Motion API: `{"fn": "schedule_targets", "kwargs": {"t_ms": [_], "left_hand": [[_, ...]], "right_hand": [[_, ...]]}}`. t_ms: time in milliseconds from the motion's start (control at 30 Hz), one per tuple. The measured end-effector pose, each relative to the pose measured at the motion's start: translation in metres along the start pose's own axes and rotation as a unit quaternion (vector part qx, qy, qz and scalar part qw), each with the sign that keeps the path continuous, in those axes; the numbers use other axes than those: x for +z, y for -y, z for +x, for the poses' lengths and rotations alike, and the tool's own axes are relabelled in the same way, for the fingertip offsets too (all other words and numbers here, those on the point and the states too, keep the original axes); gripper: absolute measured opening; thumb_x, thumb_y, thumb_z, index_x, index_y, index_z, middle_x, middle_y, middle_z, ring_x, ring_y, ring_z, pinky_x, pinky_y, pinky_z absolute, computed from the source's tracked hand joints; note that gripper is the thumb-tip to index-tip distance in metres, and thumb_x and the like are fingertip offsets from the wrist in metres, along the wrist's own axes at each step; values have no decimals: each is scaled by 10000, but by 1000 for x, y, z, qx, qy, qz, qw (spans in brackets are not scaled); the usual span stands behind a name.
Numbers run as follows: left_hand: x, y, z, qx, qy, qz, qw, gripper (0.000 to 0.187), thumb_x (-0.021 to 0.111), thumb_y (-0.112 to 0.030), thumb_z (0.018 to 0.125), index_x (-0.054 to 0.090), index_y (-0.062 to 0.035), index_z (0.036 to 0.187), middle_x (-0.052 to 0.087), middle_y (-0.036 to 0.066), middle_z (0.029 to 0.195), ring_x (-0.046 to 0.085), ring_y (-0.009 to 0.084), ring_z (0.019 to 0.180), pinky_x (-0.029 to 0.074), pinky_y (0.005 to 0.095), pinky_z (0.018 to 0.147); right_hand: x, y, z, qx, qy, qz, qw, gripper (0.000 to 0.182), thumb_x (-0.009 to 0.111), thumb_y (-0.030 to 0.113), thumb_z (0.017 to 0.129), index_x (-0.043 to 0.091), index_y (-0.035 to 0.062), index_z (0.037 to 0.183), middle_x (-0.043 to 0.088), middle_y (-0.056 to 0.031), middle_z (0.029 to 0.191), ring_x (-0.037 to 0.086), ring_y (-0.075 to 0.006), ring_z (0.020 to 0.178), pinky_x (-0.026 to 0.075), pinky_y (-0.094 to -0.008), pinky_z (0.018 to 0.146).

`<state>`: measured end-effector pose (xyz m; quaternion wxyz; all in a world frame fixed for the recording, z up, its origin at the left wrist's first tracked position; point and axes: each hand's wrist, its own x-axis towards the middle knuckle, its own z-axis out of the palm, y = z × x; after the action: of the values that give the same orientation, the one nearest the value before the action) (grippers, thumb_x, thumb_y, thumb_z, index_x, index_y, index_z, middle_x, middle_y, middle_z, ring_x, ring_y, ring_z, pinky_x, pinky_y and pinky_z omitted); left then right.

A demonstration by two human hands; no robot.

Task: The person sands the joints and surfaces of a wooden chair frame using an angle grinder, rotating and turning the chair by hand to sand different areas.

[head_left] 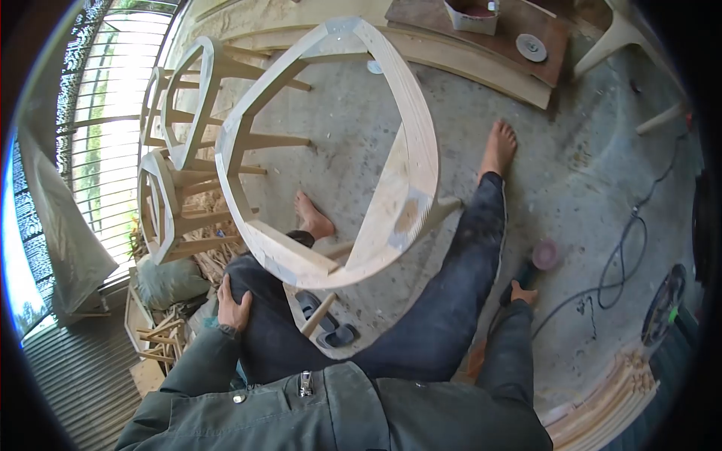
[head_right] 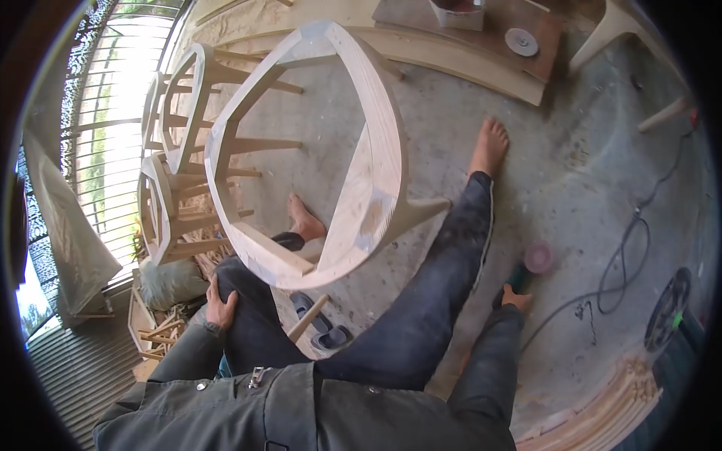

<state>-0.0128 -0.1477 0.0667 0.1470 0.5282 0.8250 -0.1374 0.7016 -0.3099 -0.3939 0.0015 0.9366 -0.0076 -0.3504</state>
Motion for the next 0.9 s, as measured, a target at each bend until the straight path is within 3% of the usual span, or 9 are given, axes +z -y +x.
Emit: {"fn": "schedule_targets", "kwargs": {"t_ms": [267, 400, 567, 700, 733, 767, 800, 867, 900], "left_hand": [[-19, -47, 11, -38, 20, 31, 999, 870, 669, -354, 924, 228, -67, 1617, 374, 305, 1537, 438, 470, 1401, 380, 473, 1183], [-15, -41, 9, -23, 0, -2, 1000, 858, 681, -346, 918, 251, -69, 1607, 393, 304, 1508, 461, 471, 1370, 392, 474, 1173], [1, 4, -1, -12, -45, -50, 998, 859, 712, -374, 902, 294, -105, 1603, 418, 303, 1496, 460, 475, 1366, 408, 494, 1155], [19, 29, -9, 14, -102, -134, 986, 849, 777, -369, 852, 397, -80, 1554, 435, 298, 1495, 476, 479, 1355, 410, 503, 1146], [23, 32, -6, 19, -127, -170, 977, 767, 794, -339, 841, 494, -48, 1484, 500, 282, 1448, 489, 460, 1352, 407, 496, 1148], [32, 39, 7, 90, -197, -219, 951, 660, 790, -303, 851, 572, -21, 1407, 567, 257, 1390, 513, 436, 1333, 415, 477, 1141], [-2, 12, -1, 106, -187, -341, 915, 571, 773, -259, 880, 609, -12, 1367, 593, 238, 1371, 533, 418, 1317, 416, 445, 1138], [-77, -24, -28, 224, -280, -380, 853, 508, 754, -236, 924, 621, -32, 1370, 584, 214, 1419, 506, 377, 1385, 407, 453, 1151], [-125, -40, -50, 273, -323, -412, 807, 496, 754, -247, 938, 625, -42, 1371, 582, 207, 1432, 490, 358, 1413, 399, 466, 1162]], "right_hand": [[29, 18, 28, 82, 197, 279, 936, 771, 847, 409, 772, 518, -64, 1285, 584, -186, 1255, 565, -326, 1128, 458, -425, 976], [5, 26, 12, 76, 230, 350, 905, 606, 841, 365, 790, 624, -54, 1169, 656, -143, 1124, 636, -287, 988, 507, -418, 874], [-56, 49, -76, -30, 233, 391, 890, 466, 850, 270, 812, 688, -33, 1127, 703, -103, 1006, 683, -240, 876, 546, -415, 790], [-150, 90, -201, -226, 223, 371, 872, 425, 855, 168, 833, 648, 3, 1165, 695, -77, 1001, 682, -203, 866, 549, -367, 780], [-169, 93, -220, -319, 191, 355, 858, 402, 824, 183, 870, 631, 8, 1175, 693, -80, 991, 689, -192, 858, 554, -357, 773], [-194, 96, -248, -316, 257, 366, 837, 425, 810, 204, 887, 612, 11, 1209, 692, -93, 1007, 691, -203, 874, 558, -364, 788], [-225, 98, -286, -307, 323, 375, 813, 448, 796, 226, 905, 592, 15, 1244, 690, -106, 1023, 693, -215, 891, 561, -371, 803], [-267, 94, -371, -302, 385, 346, 800, 527, 783, 340, 918, 558, 42, 1291, 676, -136, 1037, 689, -266, 956, 553, -416, 890], [-272, 91, -393, -342, 484, 381, 710, 580, 767, 402, 923, 530, 60, 1328, 676, -154, 1031, 683, -280, 973, 549, -448, 926]]}}
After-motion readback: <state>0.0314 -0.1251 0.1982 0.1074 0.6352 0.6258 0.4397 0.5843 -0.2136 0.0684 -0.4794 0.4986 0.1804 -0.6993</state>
